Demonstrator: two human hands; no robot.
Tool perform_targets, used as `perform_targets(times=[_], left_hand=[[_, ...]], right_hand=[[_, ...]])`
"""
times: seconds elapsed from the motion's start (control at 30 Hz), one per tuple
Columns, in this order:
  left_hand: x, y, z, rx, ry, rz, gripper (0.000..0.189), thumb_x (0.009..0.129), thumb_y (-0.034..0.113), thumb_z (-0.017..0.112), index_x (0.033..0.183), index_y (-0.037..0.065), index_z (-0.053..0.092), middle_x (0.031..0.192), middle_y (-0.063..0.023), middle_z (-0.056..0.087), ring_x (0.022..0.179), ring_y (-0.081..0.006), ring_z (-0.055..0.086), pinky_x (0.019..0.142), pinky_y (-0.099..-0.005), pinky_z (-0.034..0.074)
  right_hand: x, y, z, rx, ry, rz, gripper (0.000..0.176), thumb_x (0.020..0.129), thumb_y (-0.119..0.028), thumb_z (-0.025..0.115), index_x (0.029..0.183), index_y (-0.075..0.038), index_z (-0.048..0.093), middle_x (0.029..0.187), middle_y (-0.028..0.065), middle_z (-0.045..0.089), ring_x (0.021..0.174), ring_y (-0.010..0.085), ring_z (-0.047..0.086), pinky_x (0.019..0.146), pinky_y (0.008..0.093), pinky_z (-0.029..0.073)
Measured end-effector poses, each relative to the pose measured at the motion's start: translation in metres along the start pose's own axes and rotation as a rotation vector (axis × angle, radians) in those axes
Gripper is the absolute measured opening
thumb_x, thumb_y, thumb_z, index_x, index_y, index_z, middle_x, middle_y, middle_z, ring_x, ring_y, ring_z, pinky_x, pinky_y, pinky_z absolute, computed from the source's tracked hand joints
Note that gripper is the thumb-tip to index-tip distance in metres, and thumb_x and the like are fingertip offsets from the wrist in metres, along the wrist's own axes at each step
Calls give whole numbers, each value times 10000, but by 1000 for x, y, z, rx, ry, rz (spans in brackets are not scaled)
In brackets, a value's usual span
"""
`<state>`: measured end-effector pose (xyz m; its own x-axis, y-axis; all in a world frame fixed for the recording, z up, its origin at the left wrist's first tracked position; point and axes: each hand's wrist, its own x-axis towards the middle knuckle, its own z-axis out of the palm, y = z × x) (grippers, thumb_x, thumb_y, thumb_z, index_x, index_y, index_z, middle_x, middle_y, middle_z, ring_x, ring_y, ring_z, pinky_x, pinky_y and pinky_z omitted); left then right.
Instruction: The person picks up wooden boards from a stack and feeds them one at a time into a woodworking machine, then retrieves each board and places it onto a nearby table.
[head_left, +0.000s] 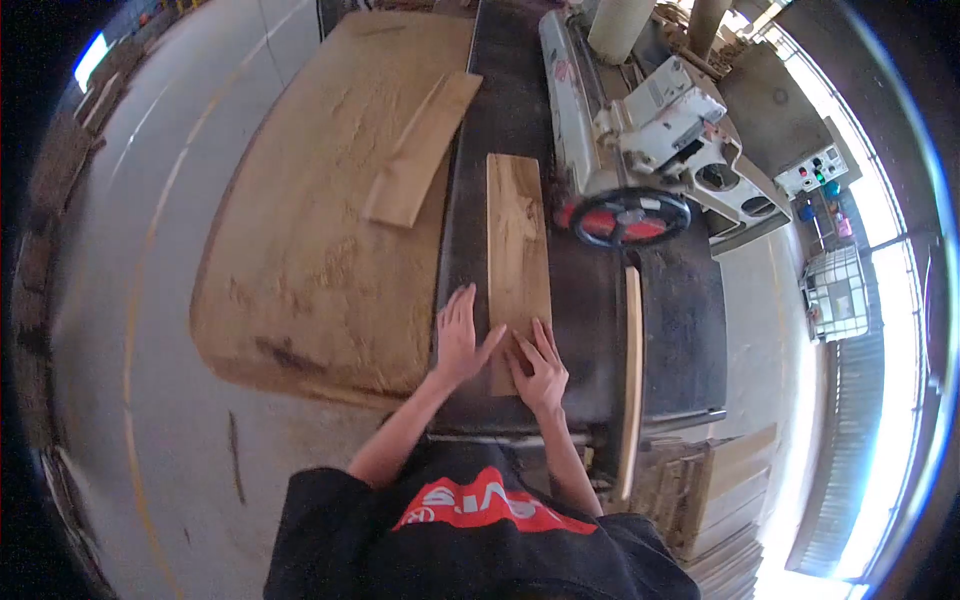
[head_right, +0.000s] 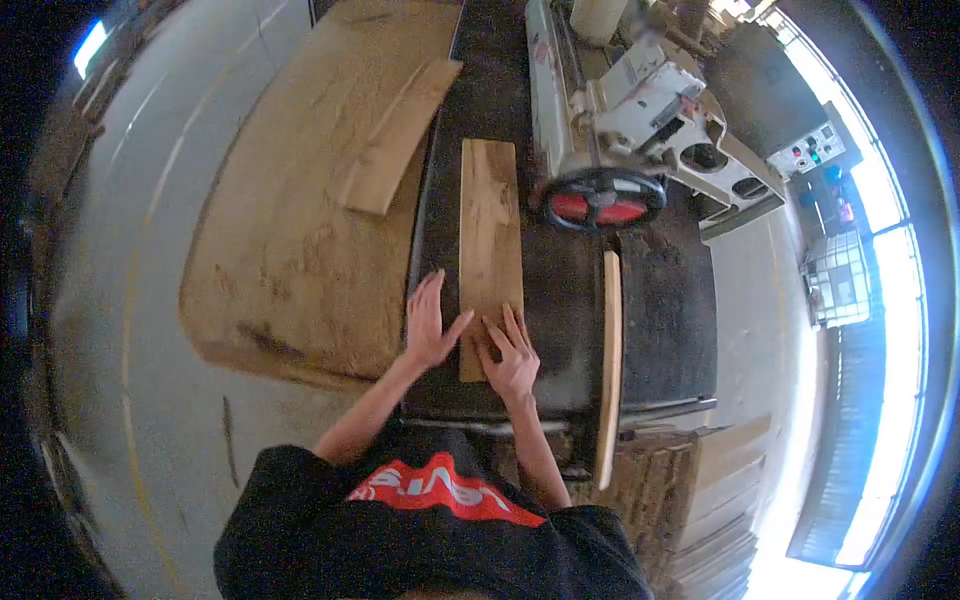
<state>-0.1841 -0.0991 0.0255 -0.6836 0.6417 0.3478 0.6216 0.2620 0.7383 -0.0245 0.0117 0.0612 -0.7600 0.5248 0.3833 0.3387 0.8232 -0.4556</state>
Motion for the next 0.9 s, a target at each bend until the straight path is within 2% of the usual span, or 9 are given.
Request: perform_targets(times=[0.4, 0.47, 0.5, 0.57, 0.63, 0.67, 0.77, 0.83, 0.9], left_hand=[[14, 4, -30, -339, 49, -183, 901, 903, 230, 781, 1615, -65, 315, 1609, -321, 414, 1471, -493, 429, 1247, -542, 304], [27, 17, -44, -395, 59, -248, 933, 903, 254, 803, 1619, -70, 300, 1612, -303, 425, 1476, -479, 431, 1236, -531, 327], [33, 19, -47, -392, 64, -276, 944, 896, 255, 811, 1630, -48, 299, 1624, -281, 415, 1488, -462, 415, 1246, -519, 313], [17, 39, -61, -405, 12, -347, 970, 881, 256, 827, 1650, -4, 297, 1649, -239, 393, 1511, -426, 382, 1267, -494, 284], [19, 46, -64, -413, -13, -370, 998, 867, 257, 844, 1671, 40, 295, 1674, -196, 372, 1535, -390, 350, 1288, -469, 256], [27, 37, -66, -397, -19, -365, 1012, 860, 258, 852, 1681, 61, 293, 1686, -175, 361, 1546, -372, 333, 1299, -457, 242], [24, 36, -45, -320, 162, -319, 905, 847, -58, 790, 1640, 46, 367, 1611, -180, 448, 1501, -348, 432, 1252, -419, 370], [13, 17, -29, -296, 11, -308, 854, 923, 161, 766, 1629, -23, 323, 1603, -261, 449, 1478, -431, 445, 1222, -498, 359], [15, 6, -26, -261, -17, -239, 864, 951, 256, 761, 1616, -57, 305, 1582, -297, 461, 1456, -457, 465, 1198, -523, 367]], right_hand=[[201, -3, 110, -169, 118, 37, 317, 971, -320, 761, 1231, -144, 805, 1443, 171, 671, 1316, 374, 660, 1023, 427, 588], [277, 36, 158, -104, 264, -68, 287, 987, -317, 742, 1156, -93, 802, 1301, 189, 734, 1194, 370, 719, 940, 436, 612], [327, 31, 169, -30, 217, 212, 307, 1016, -356, 702, 1072, -67, 787, 1149, 188, 766, 1053, 381, 744, 844, 467, 612], [436, 69, 211, -242, 315, 199, 429, 1027, -489, 651, 976, -80, 770, 900, 160, 721, 855, 410, 699, 737, 527, 538], [530, 62, 222, -409, 349, 248, 387, 989, -472, 707, 996, -91, 774, 1036, 173, 759, 971, 394, 726, 817, 501, 572], [566, 48, 231, -304, 645, 64, 369, 989, -445, 708, 1018, -83, 770, 1064, 157, 765, 976, 389, 726, 810, 503, 574], [567, -65, 230, 324, 721, -234, 431, 984, -502, 698, 1095, -91, 766, 1056, 132, 759, 930, 383, 726, 882, 562, 532], [516, -115, 250, -70, 55, 86, 698, 906, -613, 739, 1374, -101, 664, 1420, 191, 648, 1270, 421, 637, 1077, 641, 433], [447, -154, 279, -224, -172, 68, 977, 830, -654, 777, 1588, -117, 472, 1709, 286, 283, 1576, 490, 276, 1249, 698, 181]])
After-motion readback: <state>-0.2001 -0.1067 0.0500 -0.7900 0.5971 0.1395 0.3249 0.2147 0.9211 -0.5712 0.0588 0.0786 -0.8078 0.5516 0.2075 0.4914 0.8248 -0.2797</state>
